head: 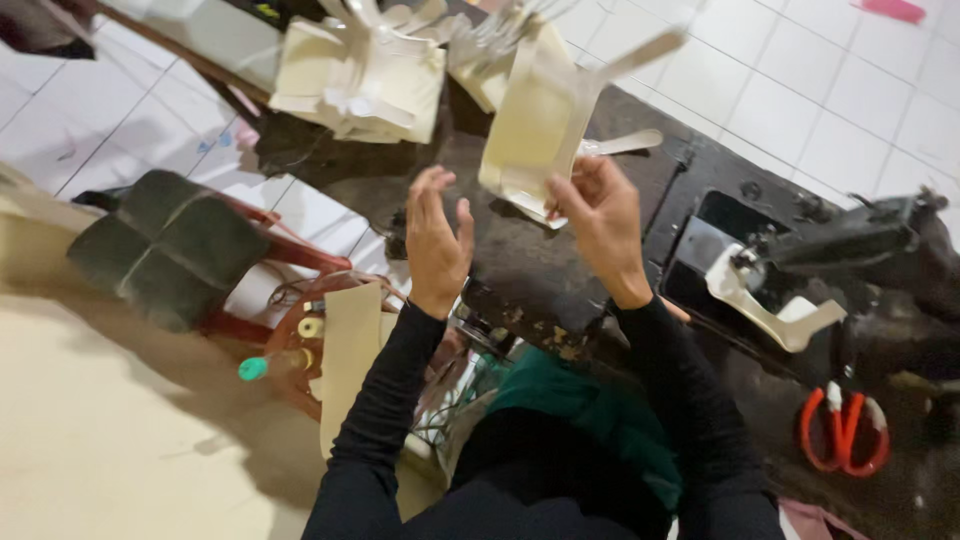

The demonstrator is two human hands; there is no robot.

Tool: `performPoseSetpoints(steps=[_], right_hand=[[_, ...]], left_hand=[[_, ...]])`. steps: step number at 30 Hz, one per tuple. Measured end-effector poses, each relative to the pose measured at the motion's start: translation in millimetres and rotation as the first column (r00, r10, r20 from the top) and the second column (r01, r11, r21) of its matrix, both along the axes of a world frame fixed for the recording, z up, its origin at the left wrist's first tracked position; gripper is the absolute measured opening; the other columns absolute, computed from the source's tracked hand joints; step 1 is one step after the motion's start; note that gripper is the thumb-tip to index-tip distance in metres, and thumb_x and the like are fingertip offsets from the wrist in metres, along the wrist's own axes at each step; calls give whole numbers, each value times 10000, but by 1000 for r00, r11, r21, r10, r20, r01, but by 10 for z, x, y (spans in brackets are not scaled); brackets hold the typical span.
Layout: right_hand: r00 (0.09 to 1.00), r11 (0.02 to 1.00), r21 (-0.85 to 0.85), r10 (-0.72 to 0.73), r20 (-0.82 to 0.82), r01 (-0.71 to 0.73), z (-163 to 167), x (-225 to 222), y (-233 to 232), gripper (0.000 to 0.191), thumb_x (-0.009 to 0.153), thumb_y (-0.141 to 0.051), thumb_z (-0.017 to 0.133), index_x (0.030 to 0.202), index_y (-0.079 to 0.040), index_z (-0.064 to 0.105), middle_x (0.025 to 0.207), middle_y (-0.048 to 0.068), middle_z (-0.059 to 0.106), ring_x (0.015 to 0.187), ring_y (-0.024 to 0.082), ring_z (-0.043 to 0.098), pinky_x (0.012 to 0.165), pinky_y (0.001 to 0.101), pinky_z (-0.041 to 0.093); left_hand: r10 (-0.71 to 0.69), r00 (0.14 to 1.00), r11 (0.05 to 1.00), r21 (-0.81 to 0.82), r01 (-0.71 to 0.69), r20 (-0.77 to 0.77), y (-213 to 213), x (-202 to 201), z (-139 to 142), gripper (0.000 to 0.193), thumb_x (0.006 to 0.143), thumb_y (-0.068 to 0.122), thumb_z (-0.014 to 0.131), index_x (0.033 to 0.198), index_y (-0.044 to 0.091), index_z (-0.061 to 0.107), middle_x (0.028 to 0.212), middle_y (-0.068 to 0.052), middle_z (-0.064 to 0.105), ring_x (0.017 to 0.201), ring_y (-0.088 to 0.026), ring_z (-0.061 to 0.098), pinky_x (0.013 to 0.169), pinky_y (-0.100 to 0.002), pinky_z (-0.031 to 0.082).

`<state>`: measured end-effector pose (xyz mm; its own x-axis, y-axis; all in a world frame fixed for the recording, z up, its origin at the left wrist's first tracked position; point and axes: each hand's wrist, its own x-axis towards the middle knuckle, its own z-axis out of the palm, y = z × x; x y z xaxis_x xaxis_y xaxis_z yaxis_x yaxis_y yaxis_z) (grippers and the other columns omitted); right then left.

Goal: The person picks up white shoe upper pieces from the workbench, aligns and folds them, and sews them together using an industrial sewing machine. They repeatedly position each piece under the needle, guide the fabric while stitching, and use scissors to trim threads before setting finished pieces aside.

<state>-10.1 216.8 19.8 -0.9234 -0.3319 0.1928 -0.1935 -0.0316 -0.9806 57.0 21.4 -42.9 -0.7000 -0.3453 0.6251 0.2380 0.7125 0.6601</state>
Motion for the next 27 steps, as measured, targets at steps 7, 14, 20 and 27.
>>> performPoseSetpoints(steps=[7,14,20,27], right_hand=[[923,812,505,-100,-372,292,-252,38,344,538,888,-165,834,1307,56,578,843,137,691,624,169,664,583,302,546],[876,745,529,-155,-456,407,-43,969,1817,153,933,-200,770,1034,-85,769,887,88,756,640,186,715,596,312,558],[690,211,658,-270,-672,723,-117,1525,3723,208,1003,-214,748,1162,-81,750,1220,152,684,1108,347,658,935,435,540],[743,317,672,-260,-617,669,-345,1952,4741,432,979,-116,706,1388,-30,599,1555,154,552,1407,348,540,1134,424,466]], left_hand=[[-166,972,919,-332,215,168,544,-384,71,278,993,178,605,1259,119,662,1391,-134,610,1359,-370,528,1151,-502,398],[-230,972,904,-381,194,-51,945,-219,246,243,981,93,694,1222,78,671,1388,-136,602,1361,-363,534,1179,-530,406],[-602,797,759,-272,591,52,2331,-28,368,242,932,66,706,1172,61,676,1320,-122,629,1307,-348,570,1105,-460,464],[-848,470,326,-456,828,246,4033,-194,371,318,917,158,722,1182,-5,652,1160,-127,658,1089,-321,638,940,-427,506]])
